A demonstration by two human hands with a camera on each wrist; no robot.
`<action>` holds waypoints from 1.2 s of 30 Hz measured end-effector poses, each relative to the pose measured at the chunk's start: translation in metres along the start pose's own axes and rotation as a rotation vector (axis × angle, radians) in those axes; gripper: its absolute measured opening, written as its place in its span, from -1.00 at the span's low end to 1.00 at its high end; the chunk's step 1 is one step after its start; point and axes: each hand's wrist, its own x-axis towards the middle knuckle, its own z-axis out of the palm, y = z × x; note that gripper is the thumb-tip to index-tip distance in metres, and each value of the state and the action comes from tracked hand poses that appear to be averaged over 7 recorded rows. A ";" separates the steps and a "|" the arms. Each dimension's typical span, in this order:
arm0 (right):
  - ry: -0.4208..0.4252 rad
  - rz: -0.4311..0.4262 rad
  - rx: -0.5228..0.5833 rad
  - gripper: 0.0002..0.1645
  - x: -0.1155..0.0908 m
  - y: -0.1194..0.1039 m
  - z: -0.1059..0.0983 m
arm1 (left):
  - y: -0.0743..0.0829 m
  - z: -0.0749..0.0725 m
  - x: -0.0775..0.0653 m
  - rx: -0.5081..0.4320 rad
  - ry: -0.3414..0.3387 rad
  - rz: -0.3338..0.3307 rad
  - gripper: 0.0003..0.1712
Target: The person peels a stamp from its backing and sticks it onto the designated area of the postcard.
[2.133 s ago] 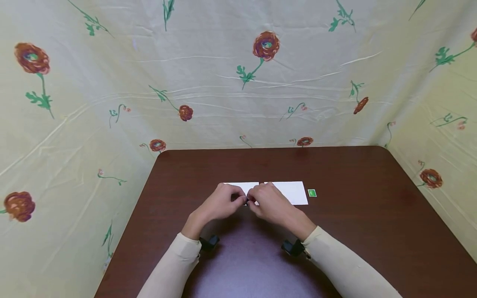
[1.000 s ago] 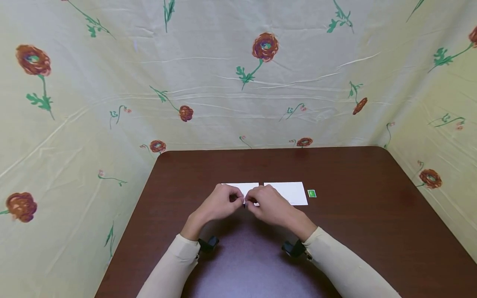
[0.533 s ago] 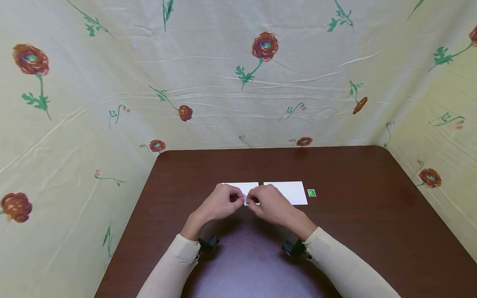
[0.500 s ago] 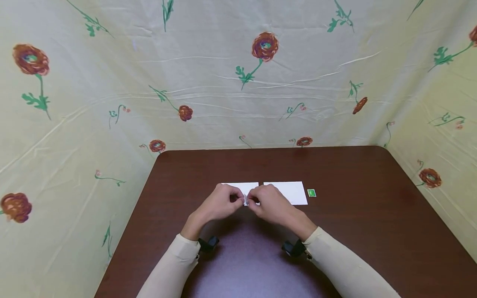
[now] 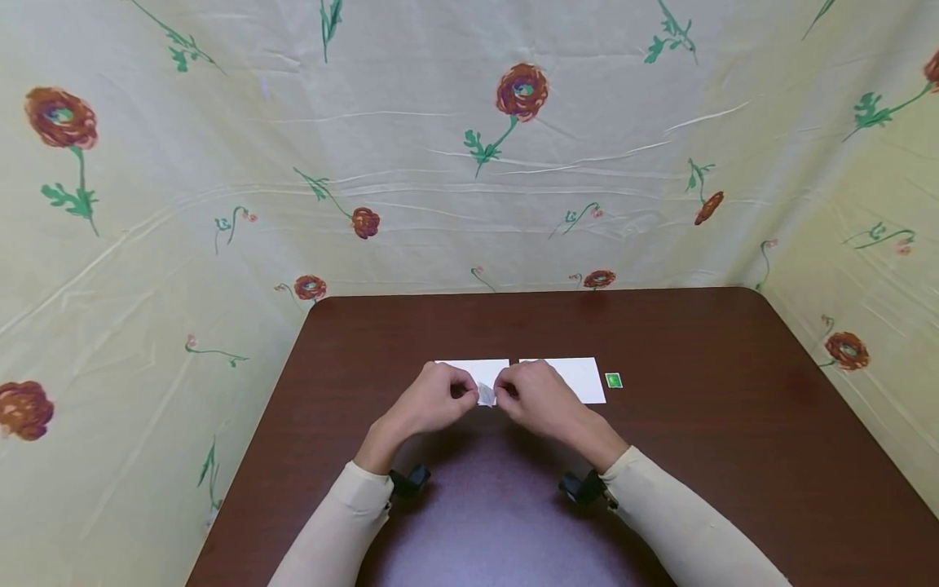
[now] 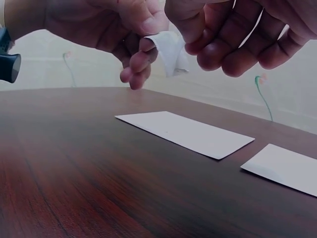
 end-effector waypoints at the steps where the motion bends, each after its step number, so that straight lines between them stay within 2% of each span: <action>1: 0.003 0.004 -0.001 -0.82 0.000 0.001 0.000 | 0.000 0.000 0.000 0.002 0.001 -0.004 -0.84; 11: 0.017 0.047 0.003 -0.82 -0.006 0.010 -0.005 | 0.000 -0.001 -0.004 0.008 0.016 -0.031 -0.82; 21: 0.011 0.048 -0.029 -0.79 -0.007 0.017 -0.010 | -0.002 -0.003 -0.006 0.004 0.052 -0.059 -0.78; 36: -0.055 0.037 -0.007 -0.76 -0.012 0.006 -0.005 | -0.002 -0.005 -0.010 -0.033 0.089 -0.107 -0.78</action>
